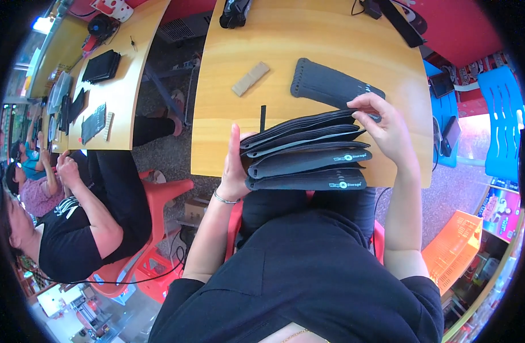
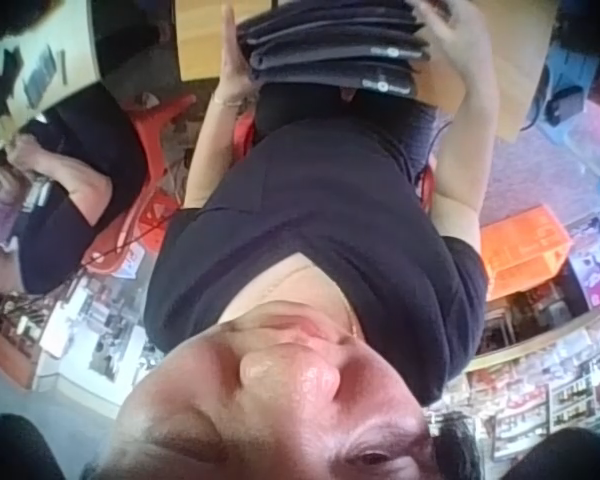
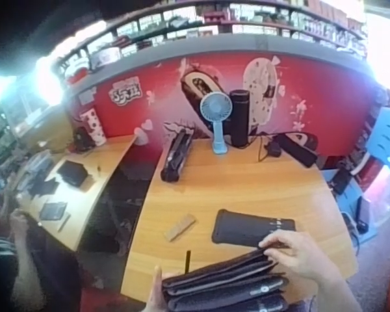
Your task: Inspecting, sorting, and organizing black fabric strips into a multi-pocket folder.
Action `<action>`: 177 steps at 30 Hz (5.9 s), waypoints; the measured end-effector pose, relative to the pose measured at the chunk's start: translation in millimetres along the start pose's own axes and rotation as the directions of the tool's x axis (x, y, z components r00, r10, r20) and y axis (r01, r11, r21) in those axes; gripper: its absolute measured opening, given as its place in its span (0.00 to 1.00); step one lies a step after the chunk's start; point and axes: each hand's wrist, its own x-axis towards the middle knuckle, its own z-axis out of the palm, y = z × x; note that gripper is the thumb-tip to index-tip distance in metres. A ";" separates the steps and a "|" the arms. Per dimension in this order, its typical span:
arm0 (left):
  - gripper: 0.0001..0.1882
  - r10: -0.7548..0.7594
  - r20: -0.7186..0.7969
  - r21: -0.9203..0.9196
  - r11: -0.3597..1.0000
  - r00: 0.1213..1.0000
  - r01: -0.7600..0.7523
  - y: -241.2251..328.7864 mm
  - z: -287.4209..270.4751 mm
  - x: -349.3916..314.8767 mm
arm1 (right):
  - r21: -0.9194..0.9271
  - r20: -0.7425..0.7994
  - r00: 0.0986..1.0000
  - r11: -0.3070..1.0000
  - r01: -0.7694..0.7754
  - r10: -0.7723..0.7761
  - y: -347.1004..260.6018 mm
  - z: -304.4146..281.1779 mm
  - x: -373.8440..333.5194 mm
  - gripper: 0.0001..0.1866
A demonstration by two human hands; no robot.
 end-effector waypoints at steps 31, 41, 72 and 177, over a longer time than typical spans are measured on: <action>0.61 -0.210 0.049 -0.209 0.954 0.977 0.215 -26.6 -3.9 -16.9 | -0.188 0.206 0.959 0.954 0.233 -0.194 -4.5 0.2 12.1 0.08; 0.62 -0.311 0.074 -0.317 0.893 0.947 0.318 -36.3 -5.4 -21.3 | -0.208 0.236 0.959 0.956 0.206 -0.155 -4.1 -2.0 10.3 0.09; 0.61 -0.800 0.101 -0.759 0.322 0.592 0.565 -26.9 -3.5 -7.8 | 0.204 0.442 0.895 0.979 -0.028 -0.066 19.5 -24.0 3.8 0.18; 0.57 -0.089 -0.001 -0.128 0.988 0.996 0.088 6.6 6.1 -1.5 | -0.098 0.204 0.977 0.991 0.090 -0.069 1.3 -24.6 -44.9 0.19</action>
